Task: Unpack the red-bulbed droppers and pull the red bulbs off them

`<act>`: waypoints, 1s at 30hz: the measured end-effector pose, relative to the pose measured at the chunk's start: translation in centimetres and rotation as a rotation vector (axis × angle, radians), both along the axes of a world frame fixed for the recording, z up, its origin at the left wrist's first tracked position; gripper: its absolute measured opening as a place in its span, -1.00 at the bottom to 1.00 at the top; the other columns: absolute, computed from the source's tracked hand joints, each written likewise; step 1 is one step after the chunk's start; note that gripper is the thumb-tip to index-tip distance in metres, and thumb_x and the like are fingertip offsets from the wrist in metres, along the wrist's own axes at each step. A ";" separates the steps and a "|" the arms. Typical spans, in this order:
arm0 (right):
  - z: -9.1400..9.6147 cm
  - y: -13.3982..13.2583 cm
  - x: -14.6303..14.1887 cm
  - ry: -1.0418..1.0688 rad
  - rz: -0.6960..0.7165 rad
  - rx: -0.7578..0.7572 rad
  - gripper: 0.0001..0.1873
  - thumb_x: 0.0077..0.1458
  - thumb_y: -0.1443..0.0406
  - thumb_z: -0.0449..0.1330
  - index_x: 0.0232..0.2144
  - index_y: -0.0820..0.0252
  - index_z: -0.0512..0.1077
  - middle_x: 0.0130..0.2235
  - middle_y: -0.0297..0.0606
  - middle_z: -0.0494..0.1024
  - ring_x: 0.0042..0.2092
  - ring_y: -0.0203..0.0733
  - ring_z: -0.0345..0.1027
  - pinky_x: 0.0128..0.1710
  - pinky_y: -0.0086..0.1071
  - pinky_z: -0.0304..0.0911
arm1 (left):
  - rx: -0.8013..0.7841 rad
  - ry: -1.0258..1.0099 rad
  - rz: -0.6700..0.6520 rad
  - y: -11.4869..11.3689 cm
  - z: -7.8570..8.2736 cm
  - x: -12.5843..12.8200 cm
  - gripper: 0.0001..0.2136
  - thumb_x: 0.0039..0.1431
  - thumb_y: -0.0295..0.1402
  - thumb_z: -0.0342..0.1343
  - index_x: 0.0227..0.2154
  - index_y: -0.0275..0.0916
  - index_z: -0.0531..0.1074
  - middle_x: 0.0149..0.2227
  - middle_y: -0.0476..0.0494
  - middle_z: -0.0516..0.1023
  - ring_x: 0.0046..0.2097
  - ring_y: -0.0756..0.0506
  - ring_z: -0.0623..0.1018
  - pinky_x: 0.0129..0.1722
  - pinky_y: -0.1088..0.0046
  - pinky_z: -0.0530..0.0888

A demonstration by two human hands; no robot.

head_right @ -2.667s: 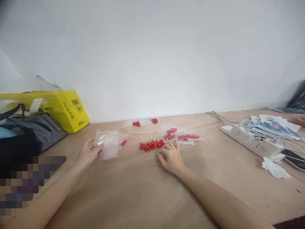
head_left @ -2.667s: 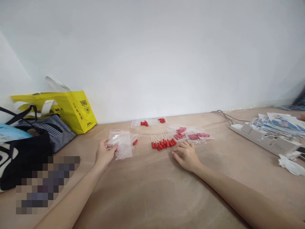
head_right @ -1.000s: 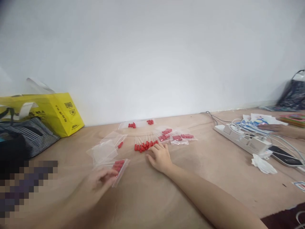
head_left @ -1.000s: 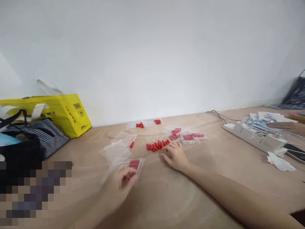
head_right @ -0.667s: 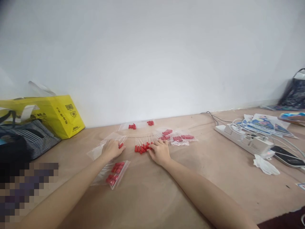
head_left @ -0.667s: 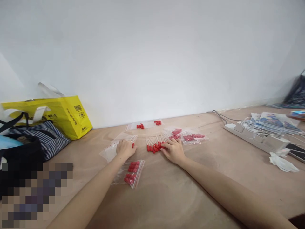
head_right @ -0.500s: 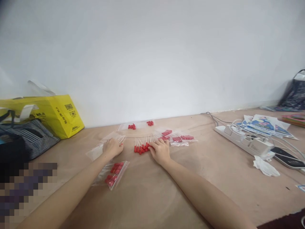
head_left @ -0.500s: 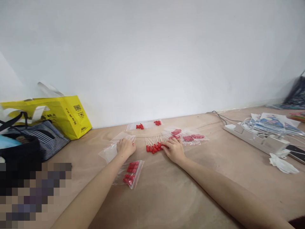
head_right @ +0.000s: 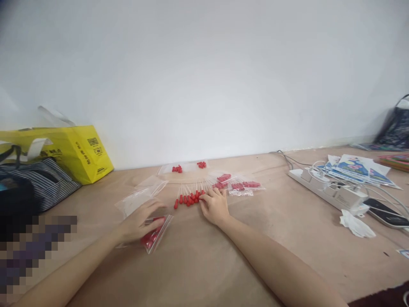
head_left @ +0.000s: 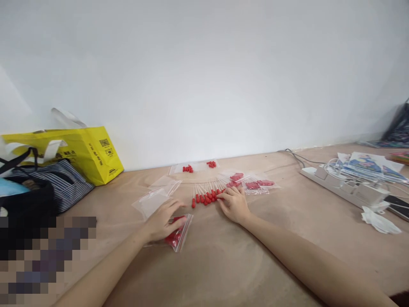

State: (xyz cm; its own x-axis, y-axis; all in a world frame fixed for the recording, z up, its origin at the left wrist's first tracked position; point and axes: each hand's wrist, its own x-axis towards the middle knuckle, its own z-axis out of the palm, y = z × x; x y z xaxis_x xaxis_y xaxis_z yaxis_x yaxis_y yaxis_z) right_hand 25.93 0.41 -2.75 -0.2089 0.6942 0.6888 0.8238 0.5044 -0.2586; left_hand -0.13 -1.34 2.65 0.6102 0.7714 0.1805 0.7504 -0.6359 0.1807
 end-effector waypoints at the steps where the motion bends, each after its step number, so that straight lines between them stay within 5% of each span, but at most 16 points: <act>1: 0.0 -0.1 0.0 0.004 0.016 0.007 -0.86 0.02 0.32 0.07 -0.38 0.10 0.44 -0.38 -0.31 0.45 -0.27 -0.22 0.17 -0.23 -0.30 -0.13 | -0.020 0.026 -0.062 -0.5 -0.2 -1.3 -0.56 0.06 -0.11 -0.04 -0.02 -0.19 0.23 0.03 -0.20 0.29 0.06 -0.18 0.27 0.02 0.28 0.22; 5: 0.0 -0.4 -0.1 -0.006 0.064 0.029 -0.86 0.01 0.35 0.08 -0.40 0.12 0.44 -0.41 -0.31 0.44 -0.29 -0.23 0.17 -0.25 -0.29 -0.13 | -0.058 0.045 -0.163 -1.9 -1.2 -3.8 -0.25 -0.10 -0.01 0.08 0.14 -0.18 -0.03 0.16 -0.25 0.10 0.15 -0.29 0.13 0.09 0.12 0.10; 10: 0.2 -0.7 0.0 0.002 0.123 0.028 -0.86 -0.01 0.37 0.08 -0.40 0.14 0.45 -0.41 -0.28 0.43 -0.30 -0.22 0.17 -0.25 -0.29 -0.10 | -0.096 -0.014 -0.026 -3.3 -1.1 -1.2 -0.35 -0.05 -0.04 0.05 0.09 -0.20 0.03 0.09 -0.26 0.21 0.09 -0.25 0.23 0.03 0.16 0.22; 15: 0.5 -2.0 -0.3 0.022 0.327 -0.096 -0.90 -0.06 0.30 0.16 -0.41 0.13 0.46 -0.44 -0.31 0.43 -0.33 -0.24 0.17 -0.27 -0.30 -0.05 | -0.079 -0.123 0.094 -4.7 -1.8 2.4 -0.41 -0.03 -0.08 0.05 0.04 -0.20 0.07 -0.01 -0.23 0.31 -0.01 -0.22 0.34 -0.07 0.20 0.32; 21: 0.8 -2.8 -0.8 -0.036 0.437 -0.237 -0.92 -0.06 0.31 0.17 -0.43 0.10 0.46 -0.46 -0.35 0.42 -0.34 -0.26 0.18 -0.27 -0.31 -0.02 | -0.114 -0.179 0.069 -4.6 -2.2 4.1 -0.47 -0.03 -0.14 0.07 0.00 -0.21 0.11 -0.04 -0.21 0.32 -0.02 -0.20 0.34 -0.05 0.19 0.30; 30: 0.3 -2.3 -0.4 0.027 0.587 -0.206 -0.85 -0.09 0.32 0.20 -0.36 0.10 0.46 -0.44 -0.34 0.42 -0.32 -0.26 0.21 -0.26 -0.34 0.06 | -0.131 -0.170 0.051 -4.1 -1.8 4.6 -0.48 -0.04 -0.14 0.08 -0.01 -0.20 0.13 -0.04 -0.19 0.31 -0.03 -0.20 0.34 -0.06 0.22 0.30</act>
